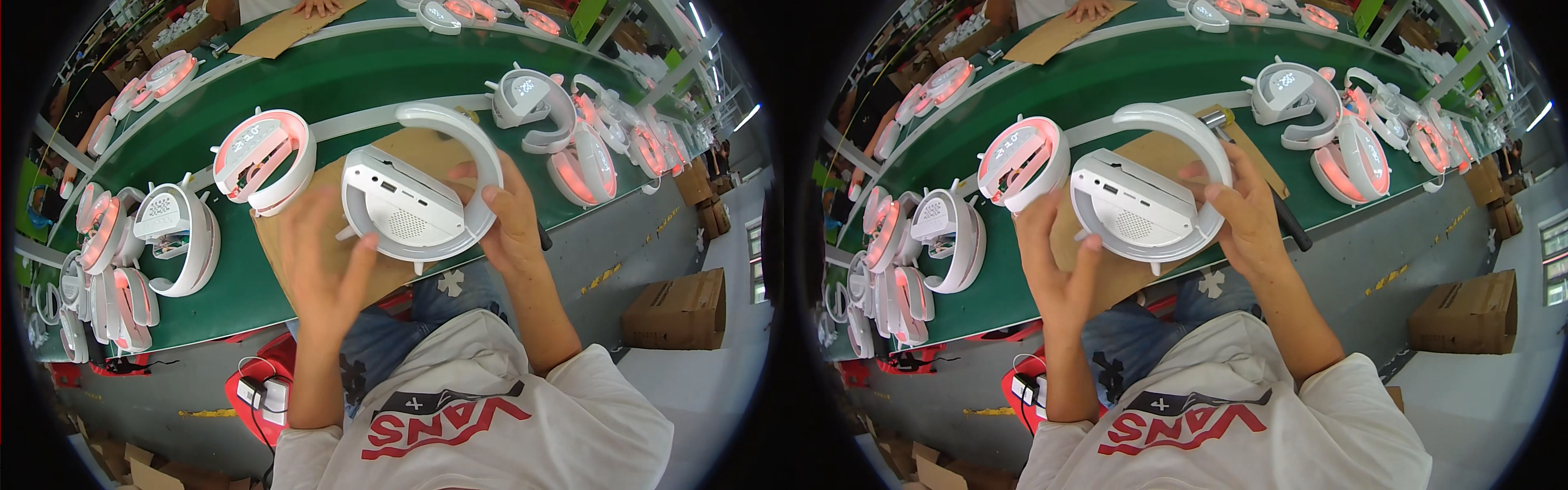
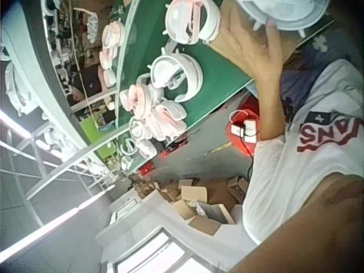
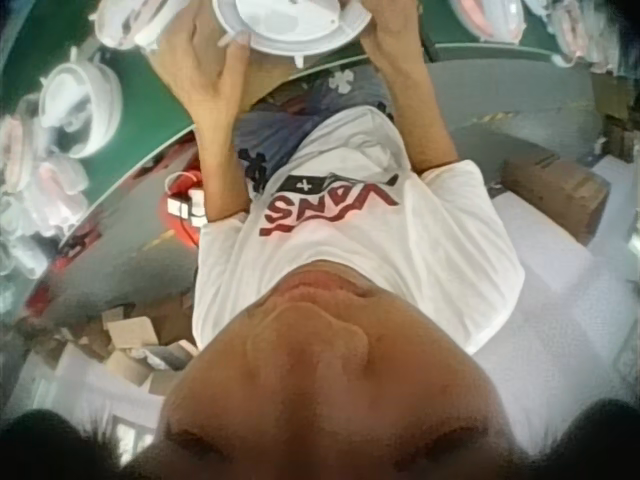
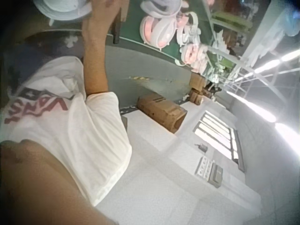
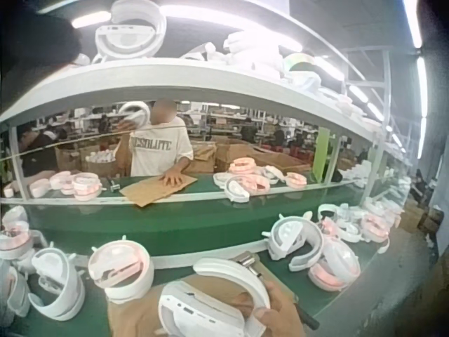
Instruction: The person assembles electronic devices by fitting plastic casing components together by hand and tapping the pieces into place using a small mallet.
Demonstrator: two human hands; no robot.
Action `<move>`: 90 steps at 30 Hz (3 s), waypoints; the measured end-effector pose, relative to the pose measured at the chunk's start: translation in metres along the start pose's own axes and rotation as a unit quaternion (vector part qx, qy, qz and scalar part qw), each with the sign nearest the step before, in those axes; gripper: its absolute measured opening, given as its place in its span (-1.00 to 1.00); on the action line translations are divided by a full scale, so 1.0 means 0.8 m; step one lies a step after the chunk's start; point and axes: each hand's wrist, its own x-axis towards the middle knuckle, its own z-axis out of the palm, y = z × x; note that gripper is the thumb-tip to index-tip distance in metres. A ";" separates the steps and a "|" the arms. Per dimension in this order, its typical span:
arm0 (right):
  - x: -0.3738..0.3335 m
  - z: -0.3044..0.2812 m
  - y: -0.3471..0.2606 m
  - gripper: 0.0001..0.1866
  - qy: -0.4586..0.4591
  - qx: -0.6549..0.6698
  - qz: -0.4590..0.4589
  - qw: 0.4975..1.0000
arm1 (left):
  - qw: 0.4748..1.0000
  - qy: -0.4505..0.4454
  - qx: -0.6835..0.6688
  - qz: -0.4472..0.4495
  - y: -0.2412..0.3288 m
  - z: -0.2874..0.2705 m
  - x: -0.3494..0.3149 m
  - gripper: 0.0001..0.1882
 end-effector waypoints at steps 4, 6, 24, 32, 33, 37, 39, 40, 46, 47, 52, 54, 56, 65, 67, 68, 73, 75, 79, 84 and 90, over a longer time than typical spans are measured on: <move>0.003 -0.006 0.001 -0.25 -0.054 -0.038 -0.037 0.997 | 0.936 -0.051 -0.275 -0.211 -0.005 -0.003 0.010 -0.13; 0.003 -0.009 -0.005 -0.12 -0.088 -0.046 -0.023 0.995 | 0.890 -0.107 -0.383 -0.225 -0.003 -0.006 0.014 -0.10; 0.004 -0.003 -0.005 0.09 -0.088 -0.180 -0.082 0.976 | 0.896 -0.038 -0.389 -0.210 -0.007 -0.001 0.004 -0.27; 0.008 0.007 -0.014 -0.05 -0.040 -0.191 -0.003 0.981 | 0.912 -0.073 -0.323 -0.243 0.006 -0.003 0.014 -0.34; 0.008 0.009 -0.014 -0.09 -0.038 -0.206 -0.006 0.978 | 0.914 -0.073 -0.311 -0.249 0.005 -0.003 0.013 -0.35; 0.008 0.014 -0.019 -0.18 -0.059 -0.133 0.014 0.989 | 0.910 -0.064 -0.321 -0.254 0.004 -0.005 0.012 -0.34; 0.005 0.013 -0.020 -0.20 -0.062 -0.143 0.003 0.988 | 0.897 -0.053 -0.350 -0.264 0.005 -0.004 0.011 -0.35; 0.004 0.013 -0.020 -0.21 -0.064 -0.152 -0.009 0.986 | 0.897 -0.052 -0.348 -0.266 0.005 -0.004 0.011 -0.35; 0.001 0.011 -0.024 -0.20 -0.068 -0.160 -0.016 0.985 | 0.902 -0.059 -0.347 -0.252 0.001 -0.002 0.009 -0.31; 0.001 0.011 -0.024 -0.20 -0.063 -0.161 -0.016 0.985 | 0.902 -0.047 -0.339 -0.262 -0.001 -0.003 0.009 -0.30; 0.005 0.018 -0.022 -0.05 -0.104 -0.196 -0.036 0.974 | 0.873 -0.007 -0.387 -0.297 -0.016 -0.004 0.007 -0.21; 0.004 0.023 -0.022 -0.04 -0.109 -0.200 -0.055 0.972 | 0.875 -0.002 -0.394 -0.283 -0.020 -0.005 0.006 -0.16; 0.003 0.024 -0.023 -0.04 -0.110 -0.207 -0.069 0.970 | 0.873 -0.002 -0.399 -0.279 -0.017 -0.003 0.009 -0.15; -0.001 0.025 -0.024 -0.06 -0.110 -0.208 -0.090 0.968 | 0.883 0.005 -0.390 -0.261 -0.015 -0.006 0.007 -0.14; 0.000 0.022 -0.024 -0.06 -0.116 -0.206 -0.091 0.967 | 0.886 0.005 -0.385 -0.259 -0.014 -0.006 0.007 -0.14; 0.000 0.020 -0.024 -0.07 -0.119 -0.206 -0.090 0.967 | 0.884 -0.001 -0.391 -0.257 -0.014 -0.006 0.008 -0.15; 0.003 0.019 -0.024 -0.09 -0.122 -0.195 -0.071 0.970 | 0.887 -0.004 -0.385 -0.256 -0.008 -0.008 0.009 -0.17; 0.004 0.020 -0.023 -0.22 -0.130 -0.144 -0.067 0.979 | 0.887 0.015 -0.375 -0.268 -0.009 -0.006 0.010 -0.17; 0.005 0.017 -0.021 -0.23 -0.123 -0.139 -0.064 0.981 | 0.888 0.018 -0.371 -0.271 -0.007 -0.003 0.011 -0.19; 0.006 0.015 -0.021 -0.27 -0.097 -0.121 -0.024 0.988 | 0.910 -0.011 -0.312 -0.272 -0.007 -0.009 0.010 -0.13; 0.069 -0.016 -0.023 -0.46 -0.054 -0.081 0.117 0.988 | 0.930 -0.091 -0.251 -0.255 -0.013 -0.009 0.011 -0.32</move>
